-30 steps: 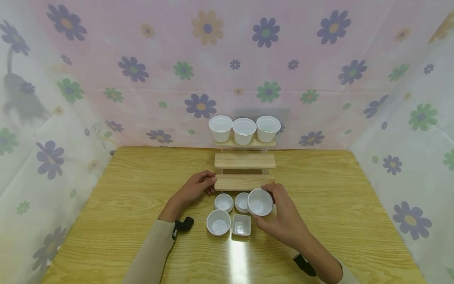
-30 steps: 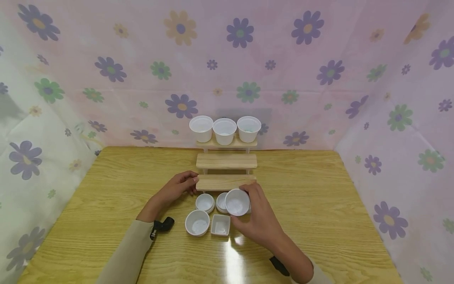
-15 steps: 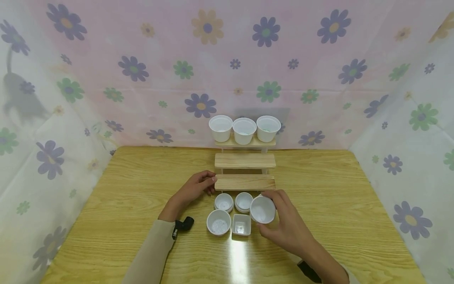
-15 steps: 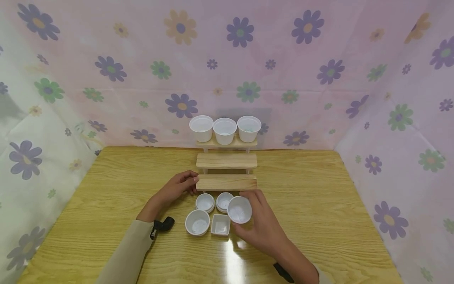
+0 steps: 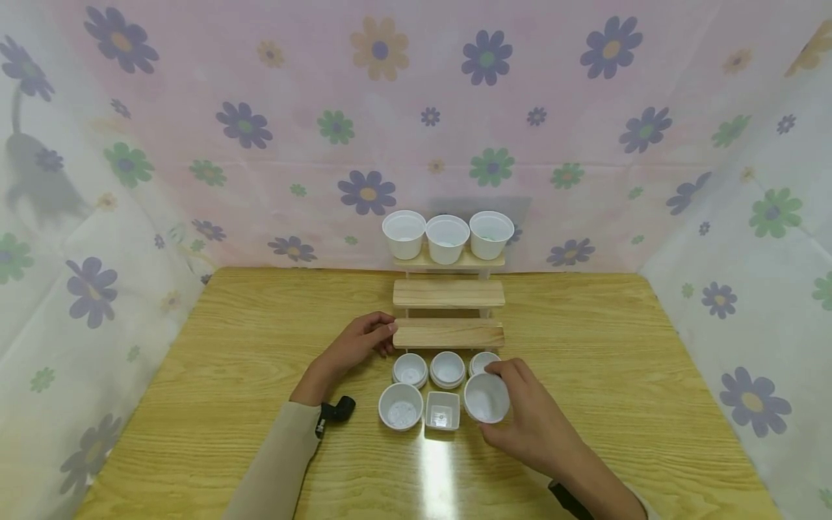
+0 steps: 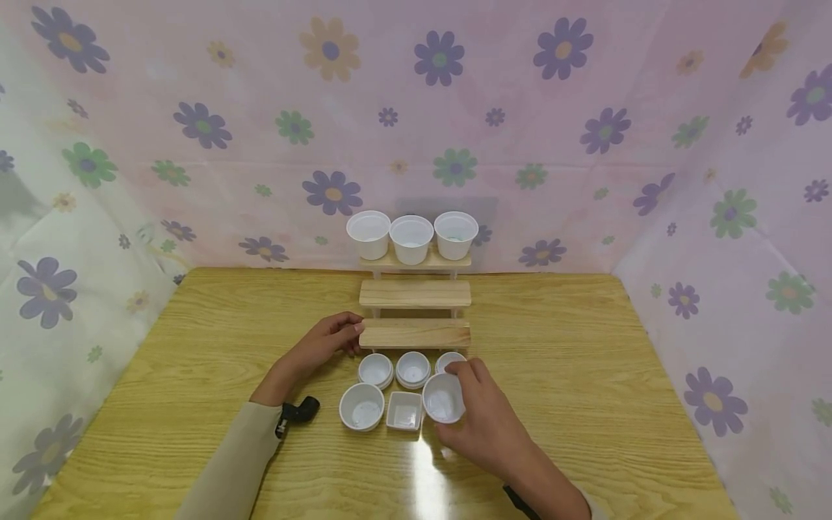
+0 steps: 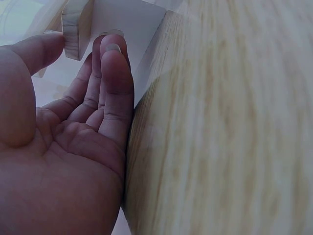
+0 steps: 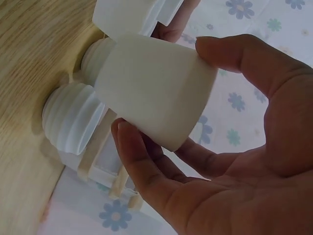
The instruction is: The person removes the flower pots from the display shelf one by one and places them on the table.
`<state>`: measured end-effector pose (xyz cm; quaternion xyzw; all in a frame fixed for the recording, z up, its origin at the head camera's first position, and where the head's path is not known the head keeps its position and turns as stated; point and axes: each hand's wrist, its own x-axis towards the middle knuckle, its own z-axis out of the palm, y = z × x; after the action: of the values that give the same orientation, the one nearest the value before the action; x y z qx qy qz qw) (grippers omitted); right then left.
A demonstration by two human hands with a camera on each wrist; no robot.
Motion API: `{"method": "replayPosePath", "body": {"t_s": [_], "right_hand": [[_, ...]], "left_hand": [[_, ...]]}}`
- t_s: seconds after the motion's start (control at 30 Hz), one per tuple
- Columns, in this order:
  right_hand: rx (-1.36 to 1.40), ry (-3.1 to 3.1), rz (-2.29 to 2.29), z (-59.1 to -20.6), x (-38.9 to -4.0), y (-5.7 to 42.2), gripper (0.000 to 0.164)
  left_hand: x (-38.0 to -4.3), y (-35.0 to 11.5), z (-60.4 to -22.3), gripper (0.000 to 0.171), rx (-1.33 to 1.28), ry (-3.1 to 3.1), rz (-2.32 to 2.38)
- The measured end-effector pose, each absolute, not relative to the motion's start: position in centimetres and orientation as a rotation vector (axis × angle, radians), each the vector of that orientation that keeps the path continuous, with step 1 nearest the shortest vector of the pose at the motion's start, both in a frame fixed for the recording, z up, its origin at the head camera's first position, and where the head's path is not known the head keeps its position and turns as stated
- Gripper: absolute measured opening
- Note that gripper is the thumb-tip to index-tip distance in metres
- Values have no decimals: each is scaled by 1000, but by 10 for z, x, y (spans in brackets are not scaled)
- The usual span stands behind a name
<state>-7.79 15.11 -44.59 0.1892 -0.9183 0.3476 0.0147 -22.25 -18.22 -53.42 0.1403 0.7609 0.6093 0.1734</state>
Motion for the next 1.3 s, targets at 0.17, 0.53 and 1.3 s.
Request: {"method": "replayPosePath", "body": {"t_s": [0.17,0.53,1.3], "right_hand": [[578,-2929,1067,-446,-78,152,70],[511,-3019,971,-447,-78,150,69],[475,-3092,959,-459,-81,148,72]], "left_hand": [[-223,-182,-535,35,392,2161,1725],[-223,-182,-537,36,383,2148,1730],[-222,-183,-534,37,396,2158,1724]]}}
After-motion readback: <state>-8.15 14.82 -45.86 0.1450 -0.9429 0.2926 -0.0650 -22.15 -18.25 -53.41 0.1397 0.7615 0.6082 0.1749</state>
